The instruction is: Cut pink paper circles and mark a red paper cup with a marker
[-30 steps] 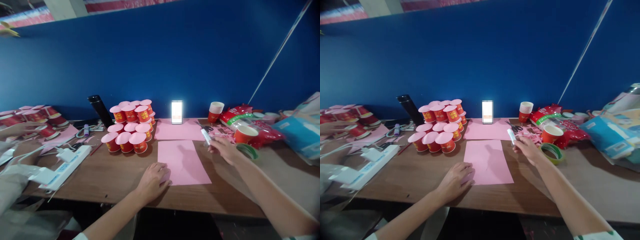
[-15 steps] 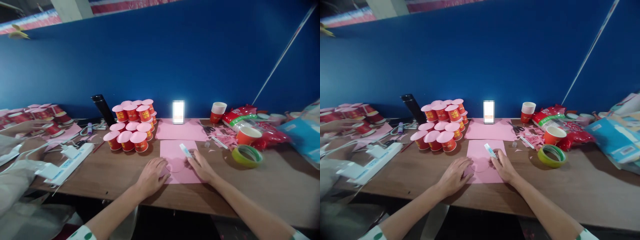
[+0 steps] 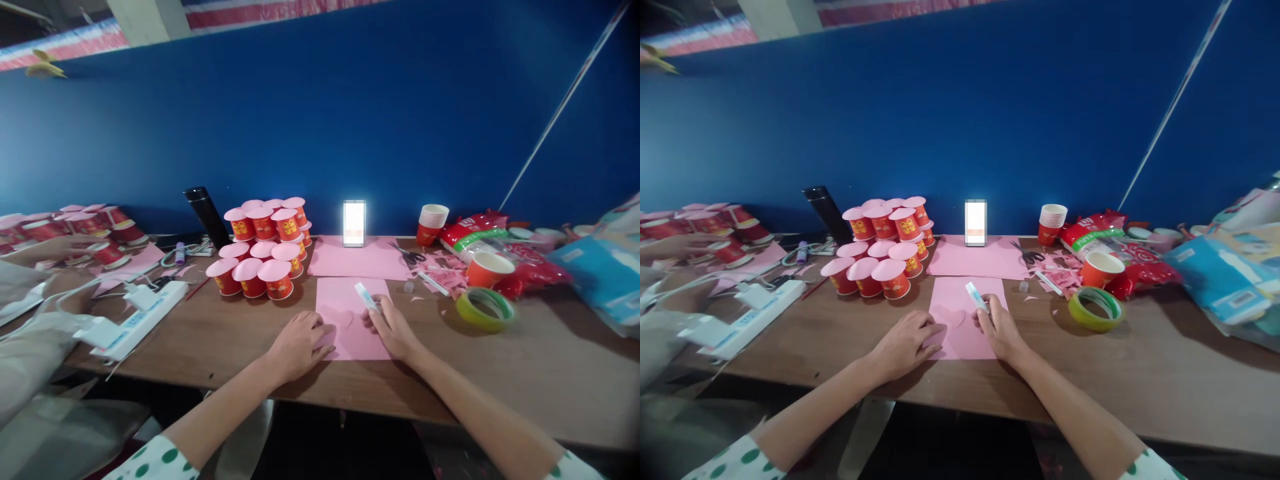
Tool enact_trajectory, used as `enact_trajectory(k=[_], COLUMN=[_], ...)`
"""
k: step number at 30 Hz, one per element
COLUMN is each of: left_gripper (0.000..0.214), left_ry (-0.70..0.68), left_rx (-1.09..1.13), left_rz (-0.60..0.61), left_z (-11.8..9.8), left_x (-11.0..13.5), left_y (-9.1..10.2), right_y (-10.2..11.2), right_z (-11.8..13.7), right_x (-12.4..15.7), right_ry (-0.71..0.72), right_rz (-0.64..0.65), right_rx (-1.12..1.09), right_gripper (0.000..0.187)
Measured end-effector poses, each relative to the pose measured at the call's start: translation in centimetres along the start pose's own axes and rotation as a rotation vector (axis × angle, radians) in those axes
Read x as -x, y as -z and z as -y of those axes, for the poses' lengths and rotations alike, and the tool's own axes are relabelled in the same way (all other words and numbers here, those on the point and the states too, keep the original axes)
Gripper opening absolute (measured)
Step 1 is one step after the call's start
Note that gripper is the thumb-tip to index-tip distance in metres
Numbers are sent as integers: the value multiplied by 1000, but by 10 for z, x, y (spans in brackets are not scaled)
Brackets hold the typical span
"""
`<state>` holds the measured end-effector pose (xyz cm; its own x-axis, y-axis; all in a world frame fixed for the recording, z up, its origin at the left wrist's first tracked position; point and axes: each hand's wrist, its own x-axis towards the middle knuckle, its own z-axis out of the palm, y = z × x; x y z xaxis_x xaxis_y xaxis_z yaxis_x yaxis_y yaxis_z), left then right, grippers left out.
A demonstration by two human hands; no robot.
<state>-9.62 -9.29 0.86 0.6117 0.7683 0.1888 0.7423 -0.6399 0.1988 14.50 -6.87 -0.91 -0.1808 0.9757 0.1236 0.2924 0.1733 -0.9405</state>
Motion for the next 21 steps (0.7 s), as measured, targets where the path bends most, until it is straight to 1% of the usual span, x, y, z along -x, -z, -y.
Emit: enact_trajectory(k=[3,7,9,12,16,18,21], left_gripper=[41,32,32,33,29,32,35], left_ry=[15,57,54,12,-13,-17,-24], left_rx=[14,53,51,56,83,95,103], left_rz=[-31,-81,-72,-35,-24,-15,-44], left_z=[-5,1,8,15,8,2,-1], left_x=[2,6,8,9,9,9,8], left_y=[2,1,-1,-3,0,4,5], right_y=[0,1,1,1,2,2,1], right_z=[-1,-1,-1,-3,-4,-3,-2], right_x=[-1,0,0,0,0,0,0], right_ry=[1,18,16,10,2,0,-1], right_rz=[6,11,12,8,18,22,21], right_rx=[-14,1,5,-7,-3,8,11], right_gripper=[30,30,31,31,31,29,28])
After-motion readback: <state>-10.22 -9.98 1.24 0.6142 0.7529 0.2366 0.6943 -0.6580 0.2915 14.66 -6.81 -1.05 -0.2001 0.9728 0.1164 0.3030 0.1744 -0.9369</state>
